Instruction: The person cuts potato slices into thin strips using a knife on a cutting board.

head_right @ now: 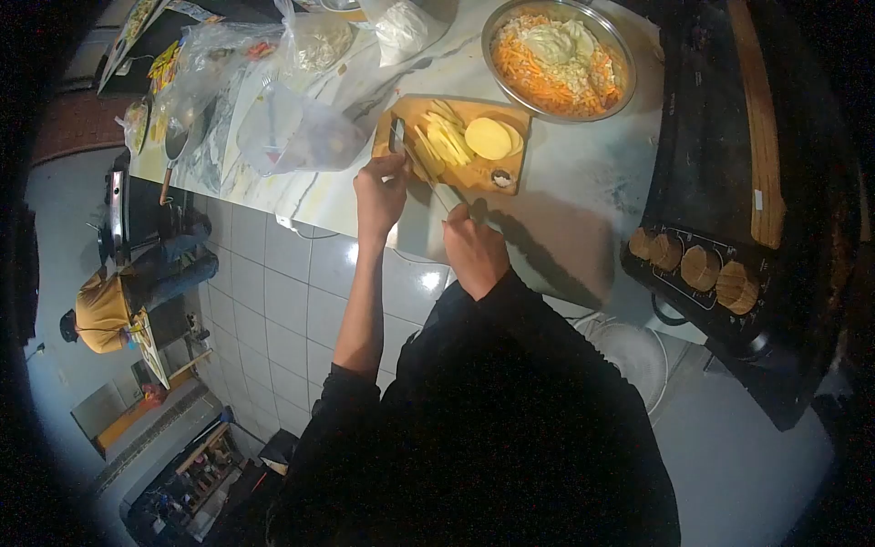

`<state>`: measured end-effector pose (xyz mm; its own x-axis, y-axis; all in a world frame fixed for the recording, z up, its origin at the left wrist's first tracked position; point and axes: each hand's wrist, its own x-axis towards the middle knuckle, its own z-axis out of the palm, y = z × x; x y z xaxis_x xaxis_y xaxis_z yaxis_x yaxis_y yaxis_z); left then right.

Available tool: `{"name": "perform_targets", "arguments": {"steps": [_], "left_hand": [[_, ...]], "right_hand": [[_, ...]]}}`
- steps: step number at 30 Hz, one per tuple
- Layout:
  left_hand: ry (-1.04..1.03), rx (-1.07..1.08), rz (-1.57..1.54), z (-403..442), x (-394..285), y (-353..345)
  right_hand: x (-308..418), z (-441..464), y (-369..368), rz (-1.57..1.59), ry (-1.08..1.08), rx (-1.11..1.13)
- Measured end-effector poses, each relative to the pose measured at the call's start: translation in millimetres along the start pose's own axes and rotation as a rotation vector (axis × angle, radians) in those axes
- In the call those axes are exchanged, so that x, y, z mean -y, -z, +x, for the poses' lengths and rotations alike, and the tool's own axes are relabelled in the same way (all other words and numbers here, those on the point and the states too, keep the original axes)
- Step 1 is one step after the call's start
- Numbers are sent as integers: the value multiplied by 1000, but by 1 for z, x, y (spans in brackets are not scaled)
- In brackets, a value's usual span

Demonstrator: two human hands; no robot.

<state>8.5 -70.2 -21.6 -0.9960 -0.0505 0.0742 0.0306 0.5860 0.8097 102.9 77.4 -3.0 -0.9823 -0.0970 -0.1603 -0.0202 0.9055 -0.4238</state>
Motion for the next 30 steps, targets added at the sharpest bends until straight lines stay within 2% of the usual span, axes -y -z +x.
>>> {"name": "perform_targets", "arguments": {"steps": [3,7,9,10,14,18,24,28,30], "left_hand": [[-41,5,-7,0,2,0],[-59,13,8,-2,6,1],[-28,-4,26,1,8,0],[-78,-37,-14,2,8,0],[45,4,-12,-1,-5,4],[8,-3,-27,-1,0,4],[23,41,-46,-3,-1,5],[24,-7,-77,-3,4,-1],[-13,20,-24,-4,4,1]], "right_hand": [[-2,8,-18,-80,16,-72],[4,21,-27,-9,31,-127],[3,30,-42,-222,36,-241],[4,31,-41,-109,-14,-77],[0,26,-32,-72,14,-57],[-7,8,-18,-8,-39,53],[-8,-2,3,137,1,-44],[-16,8,8,235,-11,-42],[-26,16,5,429,82,-192]]}}
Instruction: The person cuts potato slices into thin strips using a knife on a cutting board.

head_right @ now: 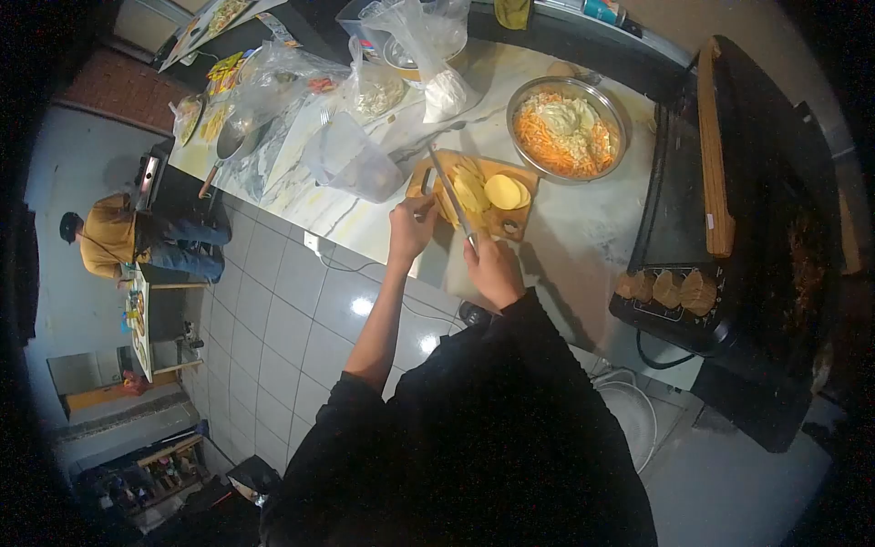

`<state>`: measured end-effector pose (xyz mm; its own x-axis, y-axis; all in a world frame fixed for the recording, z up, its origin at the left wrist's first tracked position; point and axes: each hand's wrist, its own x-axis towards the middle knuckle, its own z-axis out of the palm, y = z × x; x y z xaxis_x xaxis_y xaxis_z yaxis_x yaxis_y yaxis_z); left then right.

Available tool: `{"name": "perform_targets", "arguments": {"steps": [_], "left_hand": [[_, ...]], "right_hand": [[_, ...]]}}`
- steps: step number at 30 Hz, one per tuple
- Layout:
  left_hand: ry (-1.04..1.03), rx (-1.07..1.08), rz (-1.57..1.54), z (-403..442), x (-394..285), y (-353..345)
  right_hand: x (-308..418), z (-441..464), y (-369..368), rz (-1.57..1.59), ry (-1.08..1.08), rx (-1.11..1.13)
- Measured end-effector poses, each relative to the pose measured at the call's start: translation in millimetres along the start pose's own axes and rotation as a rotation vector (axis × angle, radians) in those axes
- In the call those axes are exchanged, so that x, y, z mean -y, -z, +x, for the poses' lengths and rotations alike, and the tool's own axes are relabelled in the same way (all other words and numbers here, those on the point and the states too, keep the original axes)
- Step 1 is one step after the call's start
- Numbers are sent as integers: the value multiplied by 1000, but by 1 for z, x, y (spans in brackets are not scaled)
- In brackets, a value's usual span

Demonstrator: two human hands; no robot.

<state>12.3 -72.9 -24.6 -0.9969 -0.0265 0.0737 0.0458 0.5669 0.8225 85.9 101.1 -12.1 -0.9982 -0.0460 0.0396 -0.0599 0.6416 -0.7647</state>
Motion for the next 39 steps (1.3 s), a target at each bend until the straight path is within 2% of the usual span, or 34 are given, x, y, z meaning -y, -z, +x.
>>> {"name": "perform_targets", "arguments": {"steps": [3,7,11,16,25,27,39], "left_hand": [[6,1,13,0,-1,0],[15,-29,-20,-1,-2,-1],[70,-7,-5,-1,-10,3],[77,-20,-26,-1,0,0],[83,-5,-46,-2,-2,-2],[75,-68,-67,-2,0,-4],[101,-126,-143,-7,2,-7]], "right_hand": [[-5,8,17,147,62,35],[-8,-2,15,101,126,-12],[-5,-31,3,22,26,45],[-16,-48,-11,-14,33,59],[-21,-14,-23,-56,30,48],[-19,-6,-25,-62,36,44],[-3,-1,-18,-22,0,37]]}}
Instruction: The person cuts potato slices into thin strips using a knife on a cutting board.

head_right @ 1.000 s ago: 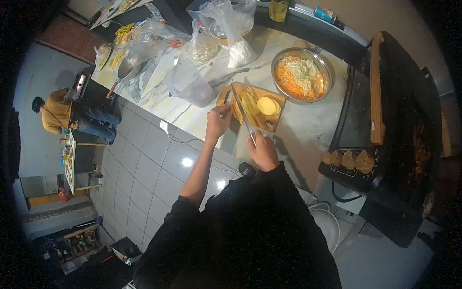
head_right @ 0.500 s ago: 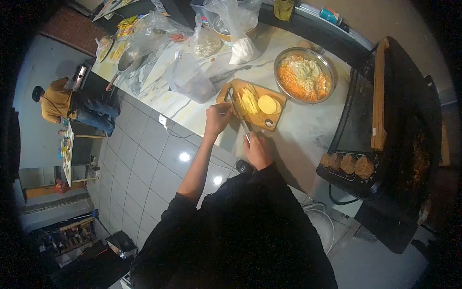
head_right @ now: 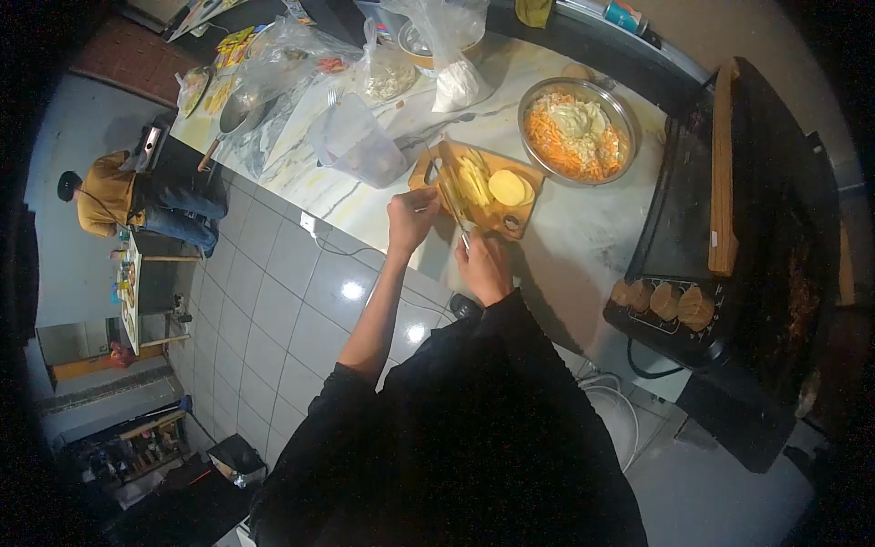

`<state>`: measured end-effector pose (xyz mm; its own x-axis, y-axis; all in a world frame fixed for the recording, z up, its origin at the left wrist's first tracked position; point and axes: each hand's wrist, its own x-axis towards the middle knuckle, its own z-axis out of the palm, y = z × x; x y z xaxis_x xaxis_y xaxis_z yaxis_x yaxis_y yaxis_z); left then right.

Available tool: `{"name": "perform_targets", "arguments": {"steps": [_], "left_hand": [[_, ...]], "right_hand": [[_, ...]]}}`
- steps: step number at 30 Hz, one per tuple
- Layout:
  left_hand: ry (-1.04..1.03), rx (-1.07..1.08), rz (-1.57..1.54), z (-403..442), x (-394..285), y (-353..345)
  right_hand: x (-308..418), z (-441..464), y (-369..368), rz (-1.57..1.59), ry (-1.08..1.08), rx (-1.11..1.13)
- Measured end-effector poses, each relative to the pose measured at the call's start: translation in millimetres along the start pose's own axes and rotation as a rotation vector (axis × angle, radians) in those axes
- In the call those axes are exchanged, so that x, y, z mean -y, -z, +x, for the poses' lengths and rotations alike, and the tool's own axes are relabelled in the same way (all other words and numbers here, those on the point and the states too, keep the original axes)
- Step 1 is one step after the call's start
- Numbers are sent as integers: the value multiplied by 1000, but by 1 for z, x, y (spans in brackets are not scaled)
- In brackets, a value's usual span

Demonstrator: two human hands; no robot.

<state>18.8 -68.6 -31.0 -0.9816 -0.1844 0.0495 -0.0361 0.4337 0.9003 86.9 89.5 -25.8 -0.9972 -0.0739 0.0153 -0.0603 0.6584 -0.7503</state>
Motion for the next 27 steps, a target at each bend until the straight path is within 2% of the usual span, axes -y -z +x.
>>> {"name": "perform_targets", "arguments": {"steps": [8,13,15,19,27], "left_hand": [[45,58,30,-1,-6,5],[63,50,28,0,1,3],[-22,7,46,0,3,1],[1,10,48,0,0,2],[78,1,-37,1,3,0]], "right_hand": [[10,-8,2,-15,-11,29],[10,-10,-6,-128,-33,53],[14,-11,-5,-190,-28,67],[12,-6,-13,-357,-35,121],[14,-3,-9,-380,-84,180]]}}
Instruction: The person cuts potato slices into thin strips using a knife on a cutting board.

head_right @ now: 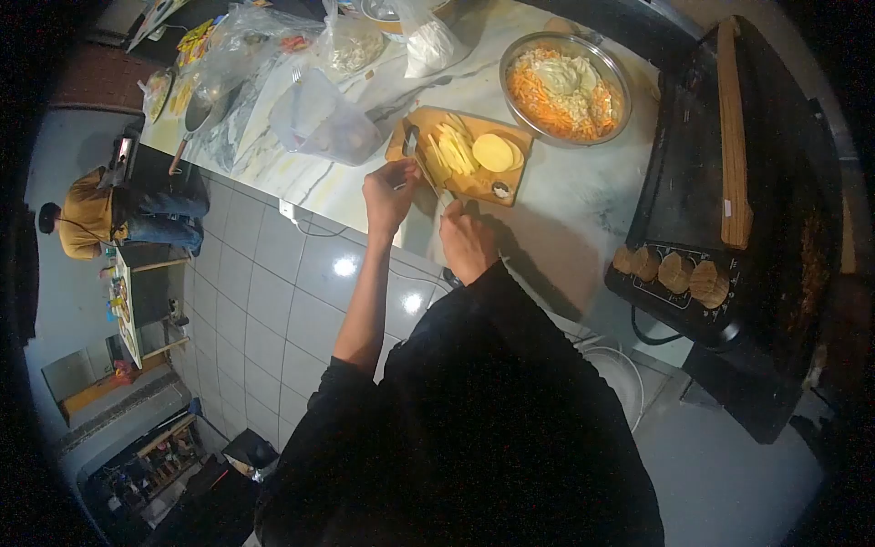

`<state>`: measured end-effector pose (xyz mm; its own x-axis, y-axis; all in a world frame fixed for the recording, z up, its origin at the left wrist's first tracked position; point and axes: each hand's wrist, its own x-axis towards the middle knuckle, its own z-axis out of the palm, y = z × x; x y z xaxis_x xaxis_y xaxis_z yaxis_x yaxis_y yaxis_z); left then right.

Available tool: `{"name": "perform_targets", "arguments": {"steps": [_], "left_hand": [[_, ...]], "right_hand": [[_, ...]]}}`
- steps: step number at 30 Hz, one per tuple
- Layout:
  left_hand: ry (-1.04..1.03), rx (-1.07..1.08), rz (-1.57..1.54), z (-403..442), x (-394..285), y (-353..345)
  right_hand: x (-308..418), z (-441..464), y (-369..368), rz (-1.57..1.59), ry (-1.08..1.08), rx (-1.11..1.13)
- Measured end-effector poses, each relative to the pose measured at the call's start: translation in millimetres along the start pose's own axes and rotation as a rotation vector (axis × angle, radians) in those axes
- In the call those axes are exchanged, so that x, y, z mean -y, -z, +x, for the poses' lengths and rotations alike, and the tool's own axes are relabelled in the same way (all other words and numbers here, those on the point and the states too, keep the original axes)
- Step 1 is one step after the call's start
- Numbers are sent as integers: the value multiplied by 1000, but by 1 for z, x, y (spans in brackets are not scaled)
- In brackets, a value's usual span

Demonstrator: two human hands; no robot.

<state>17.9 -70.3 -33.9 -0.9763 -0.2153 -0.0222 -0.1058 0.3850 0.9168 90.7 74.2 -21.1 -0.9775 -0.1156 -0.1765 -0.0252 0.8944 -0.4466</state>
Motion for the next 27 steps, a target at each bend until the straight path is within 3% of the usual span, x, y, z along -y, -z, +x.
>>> {"name": "perform_targets", "arguments": {"steps": [11,14,17,27], "left_hand": [[-64,-25,34,1,-4,1],[-83,-26,34,0,0,1],[-114,-28,48,5,2,1],[-129,104,21,4,7,4]], "right_hand": [[-2,2,-5,1,65,-86],[2,-1,1,58,-22,-5],[-1,-3,-1,25,-4,-125],[-20,10,39,368,149,-228]]}}
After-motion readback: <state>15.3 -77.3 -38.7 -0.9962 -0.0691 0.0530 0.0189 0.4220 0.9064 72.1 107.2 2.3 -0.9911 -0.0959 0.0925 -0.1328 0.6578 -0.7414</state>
